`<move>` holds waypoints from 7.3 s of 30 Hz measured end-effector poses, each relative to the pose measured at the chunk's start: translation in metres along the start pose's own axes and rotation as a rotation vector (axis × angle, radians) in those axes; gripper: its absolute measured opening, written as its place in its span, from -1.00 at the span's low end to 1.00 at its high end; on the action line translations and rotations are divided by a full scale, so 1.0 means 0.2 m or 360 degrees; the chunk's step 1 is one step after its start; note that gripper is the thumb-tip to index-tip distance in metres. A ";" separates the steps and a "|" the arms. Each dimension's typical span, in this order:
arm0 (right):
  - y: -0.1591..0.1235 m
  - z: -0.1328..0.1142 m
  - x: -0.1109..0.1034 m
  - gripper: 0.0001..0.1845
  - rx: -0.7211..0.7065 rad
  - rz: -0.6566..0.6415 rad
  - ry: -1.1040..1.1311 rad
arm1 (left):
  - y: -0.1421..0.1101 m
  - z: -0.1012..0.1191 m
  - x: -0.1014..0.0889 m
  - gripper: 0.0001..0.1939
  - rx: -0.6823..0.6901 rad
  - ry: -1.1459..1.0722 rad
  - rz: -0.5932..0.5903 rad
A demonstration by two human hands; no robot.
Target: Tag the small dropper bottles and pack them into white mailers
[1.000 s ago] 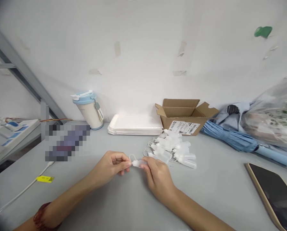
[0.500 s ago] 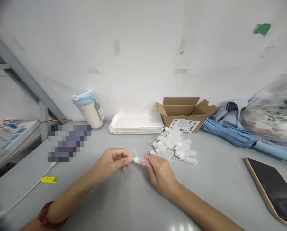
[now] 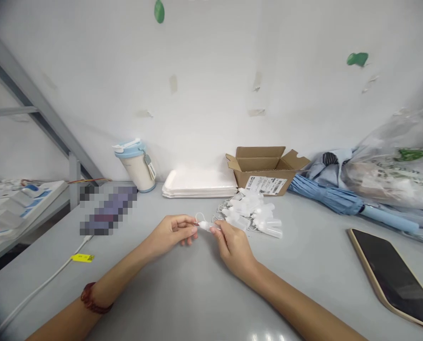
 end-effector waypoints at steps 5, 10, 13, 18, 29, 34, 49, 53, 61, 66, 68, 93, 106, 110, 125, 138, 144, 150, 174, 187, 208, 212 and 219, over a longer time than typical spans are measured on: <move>0.00 -0.01 0.00 -0.67 -0.0056 -0.0003 -0.0036 | -0.02 0.05 -0.01 -0.69 0.0132 -0.0013 0.0094; 0.00 -0.02 0.01 -0.67 -0.0096 -0.0037 -0.0103 | -0.02 0.06 -0.01 -0.70 0.0164 0.0003 0.0131; 0.00 -0.02 0.02 -0.68 -0.0107 -0.0053 -0.0122 | -0.03 0.07 -0.01 -0.71 0.0180 0.0003 0.0158; 0.00 -0.04 0.02 -0.69 -0.0157 -0.0047 -0.0169 | -0.02 0.06 -0.01 -0.72 0.0178 0.0013 0.0179; -0.01 -0.02 0.04 -0.68 -0.0106 -0.0084 -0.0121 | 0.00 0.01 -0.03 -0.75 0.0009 -0.0050 -0.0016; -0.01 -0.02 0.04 -0.67 -0.0095 -0.0092 -0.0110 | -0.01 0.01 -0.02 -0.76 0.0037 -0.0036 -0.0044; -0.01 -0.04 0.04 -0.68 -0.0149 -0.0080 -0.0133 | 0.00 0.01 -0.02 -0.79 0.0079 0.0031 0.0028; -0.01 -0.04 0.05 -0.66 -0.0149 -0.0134 -0.0189 | 0.02 -0.01 -0.02 -0.81 0.0017 0.0051 -0.0052; -0.02 -0.05 0.06 -0.60 -0.0251 -0.0229 -0.0348 | 0.06 -0.03 -0.24 -0.79 -0.0104 -0.0097 0.0206; -0.01 -0.02 0.02 -0.84 -0.0260 -0.0181 -0.0434 | 0.06 -0.08 -0.40 -0.71 -0.0151 -0.0350 0.0578; -0.01 -0.01 0.03 -0.90 -0.0241 -0.0270 -0.0556 | 0.06 -0.12 -0.41 -0.54 -0.0218 -0.0360 0.0632; -0.02 0.01 0.07 -0.89 0.0023 -0.0692 -0.0775 | 0.00 -0.02 -0.10 -0.67 0.0047 0.0450 0.0388; -0.04 -0.06 0.09 -0.88 -0.0169 -0.0546 -0.0392 | 0.00 -0.03 -0.01 -0.71 0.0038 0.0576 0.0275; -0.04 -0.06 0.09 -0.83 -0.0173 -0.0582 -0.0364 | 0.00 -0.04 -0.02 -0.70 0.0065 0.0603 0.0290; -0.05 0.07 -0.03 -0.74 0.0278 -0.0376 0.0061 | 0.02 -0.04 -0.05 -0.61 0.0126 0.0491 0.0376; -0.01 0.09 -0.08 -0.86 0.0721 -0.0039 0.0918 | -0.03 0.01 0.07 -0.54 0.0019 0.0076 0.0071; -0.01 0.04 -0.05 -0.85 0.0621 -0.0151 0.0926 | -0.03 0.02 0.02 -0.59 0.0020 0.0041 0.0197; -0.05 -0.02 0.01 -0.83 0.0582 -0.0297 0.0885 | -0.04 0.04 0.02 -0.73 0.0049 0.0007 0.0152; -0.06 -0.01 -0.01 -0.79 0.0576 -0.0276 0.0756 | -0.06 0.01 0.07 -0.80 -0.0035 -0.0188 -0.0062; -0.06 -0.01 0.00 -0.81 0.0615 -0.0270 0.0854 | -0.05 -0.01 0.12 -0.79 -0.0112 -0.0401 -0.0216; -0.05 -0.04 0.01 -0.88 0.0409 -0.0361 0.0688 | -0.06 0.02 0.11 -0.81 0.0050 0.0014 -0.0049; -0.05 -0.04 0.02 -0.89 0.0379 -0.0358 0.0699 | -0.06 0.02 0.12 -0.80 0.0076 0.0075 -0.0012; -0.06 -0.07 0.02 -0.92 0.0377 -0.0383 0.0728 | -0.07 0.02 0.12 -0.82 0.0124 0.0115 0.0032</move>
Point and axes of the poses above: each hand's wrist, its own y-axis towards the middle knuckle, its own x-axis out of the palm, z = x × y, the point moved 10 cm from there along y, towards the middle knuckle, and after that the axes turned 12 degrees about -x, right-handed, at the moved point
